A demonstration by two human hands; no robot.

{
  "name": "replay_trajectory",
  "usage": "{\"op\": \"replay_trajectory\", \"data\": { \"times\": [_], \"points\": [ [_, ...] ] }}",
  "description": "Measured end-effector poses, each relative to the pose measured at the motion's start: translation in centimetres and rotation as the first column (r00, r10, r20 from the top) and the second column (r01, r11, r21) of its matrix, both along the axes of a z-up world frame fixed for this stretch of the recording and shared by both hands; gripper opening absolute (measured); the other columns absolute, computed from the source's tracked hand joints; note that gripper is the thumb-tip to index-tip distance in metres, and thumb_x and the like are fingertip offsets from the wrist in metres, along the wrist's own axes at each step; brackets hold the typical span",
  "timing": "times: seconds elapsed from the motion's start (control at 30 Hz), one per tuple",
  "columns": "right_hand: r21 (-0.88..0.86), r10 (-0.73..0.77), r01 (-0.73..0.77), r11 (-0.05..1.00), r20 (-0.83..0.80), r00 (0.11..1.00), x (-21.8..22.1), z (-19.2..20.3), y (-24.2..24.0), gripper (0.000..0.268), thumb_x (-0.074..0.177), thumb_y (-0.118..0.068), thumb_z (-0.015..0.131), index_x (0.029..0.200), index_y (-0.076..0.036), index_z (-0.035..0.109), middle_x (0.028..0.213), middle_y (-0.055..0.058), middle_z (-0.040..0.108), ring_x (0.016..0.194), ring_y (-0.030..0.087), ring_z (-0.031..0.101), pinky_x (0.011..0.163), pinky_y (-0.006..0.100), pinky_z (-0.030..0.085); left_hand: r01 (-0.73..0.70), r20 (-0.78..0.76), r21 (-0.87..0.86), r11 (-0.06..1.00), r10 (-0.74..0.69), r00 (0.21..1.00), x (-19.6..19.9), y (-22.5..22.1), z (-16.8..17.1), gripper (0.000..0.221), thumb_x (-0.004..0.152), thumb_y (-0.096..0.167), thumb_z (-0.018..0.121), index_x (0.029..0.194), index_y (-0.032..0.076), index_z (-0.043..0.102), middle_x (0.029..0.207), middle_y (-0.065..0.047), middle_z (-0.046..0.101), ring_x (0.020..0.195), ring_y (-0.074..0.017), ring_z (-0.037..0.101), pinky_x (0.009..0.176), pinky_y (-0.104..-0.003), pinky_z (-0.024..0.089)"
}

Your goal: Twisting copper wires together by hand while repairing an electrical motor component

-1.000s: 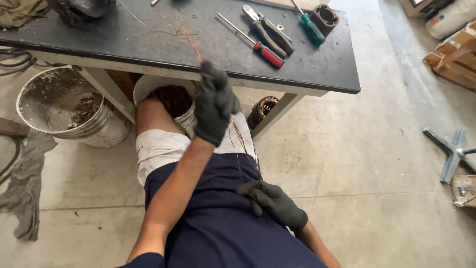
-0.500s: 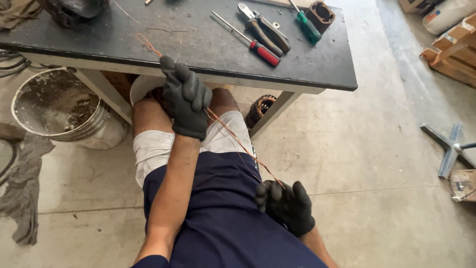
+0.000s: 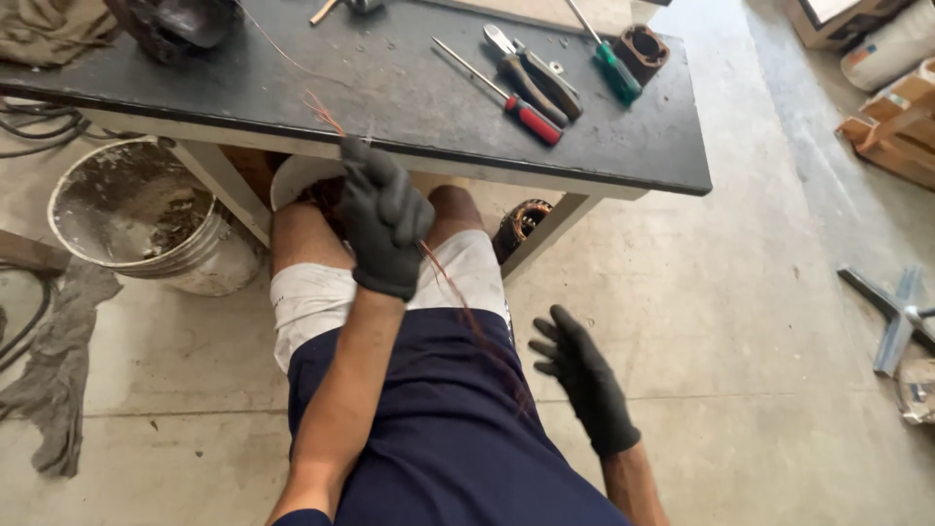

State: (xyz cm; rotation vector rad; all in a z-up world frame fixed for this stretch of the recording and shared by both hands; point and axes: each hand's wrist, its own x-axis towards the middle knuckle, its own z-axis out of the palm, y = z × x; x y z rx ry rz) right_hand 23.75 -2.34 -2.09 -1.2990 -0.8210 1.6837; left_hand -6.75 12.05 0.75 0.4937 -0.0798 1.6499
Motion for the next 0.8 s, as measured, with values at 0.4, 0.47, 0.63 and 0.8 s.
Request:
{"op": "replay_trajectory", "data": {
  "times": [0.4, 0.47, 0.63, 0.8],
  "points": [
    [-0.092, 0.311, -0.308, 0.947, 0.01, 0.951, -7.6, 4.7, 0.3, 0.049, 0.105, -0.046, 0.047, 0.085, -0.003, 0.06, 0.052, -0.005, 0.026, 0.041, 0.007, 0.026, 0.04, 0.024, 0.018, -0.352, -0.291, -0.288, 0.891, 0.268, 0.918, 3.7, -1.8, 5.1, 0.059, 0.107, 0.046, 0.037, 0.057, 0.016, 0.041, 0.041, 0.0, 0.027, 0.024, -0.0139, 0.026, 0.027, -0.024, 0.02],
    [-0.002, 0.341, -0.345, 0.939, 0.164, 0.926, -6.3, 4.8, -0.4, 0.05, 0.1, -0.052, 0.048, 0.081, -0.007, 0.06, 0.056, -0.004, 0.032, 0.048, 0.008, 0.029, 0.045, 0.025, 0.021, -0.347, -0.307, -0.32, 0.881, 0.25, 0.918, 3.3, -2.1, 6.0, 0.061, 0.106, 0.047, 0.037, 0.052, 0.017, 0.038, 0.04, 0.0, 0.026, 0.025, -0.0136, 0.024, 0.028, -0.025, 0.017],
    [0.144, 0.342, -0.403, 0.904, 0.324, 0.882, -3.0, 1.9, -2.3, 0.052, 0.102, -0.052, 0.045, 0.085, -0.008, 0.065, 0.079, 0.0, 0.062, 0.058, 0.007, 0.037, 0.055, 0.024, 0.03, -0.267, -0.243, -0.275, 0.924, 0.202, 0.949, 5.6, -1.2, 2.0, 0.053, 0.106, 0.046, 0.039, 0.062, 0.017, 0.041, 0.047, 0.001, 0.029, 0.028, -0.011, 0.023, 0.027, -0.025, 0.014],
    [-0.001, 0.297, -0.312, 0.95, 0.309, 0.903, 1.5, -1.5, -3.7, 0.049, 0.106, -0.043, 0.049, 0.081, -0.004, 0.065, 0.06, -0.002, 0.042, 0.051, 0.007, 0.028, 0.048, 0.025, 0.021, -0.288, -0.468, -0.464, 0.838, 0.044, 0.883, 8.1, -2.9, 0.0, 0.054, 0.103, 0.053, 0.038, 0.074, 0.01, 0.053, 0.052, -0.008, 0.045, 0.038, -0.0195, 0.042, 0.038, -0.029, 0.032]
  ]
}}
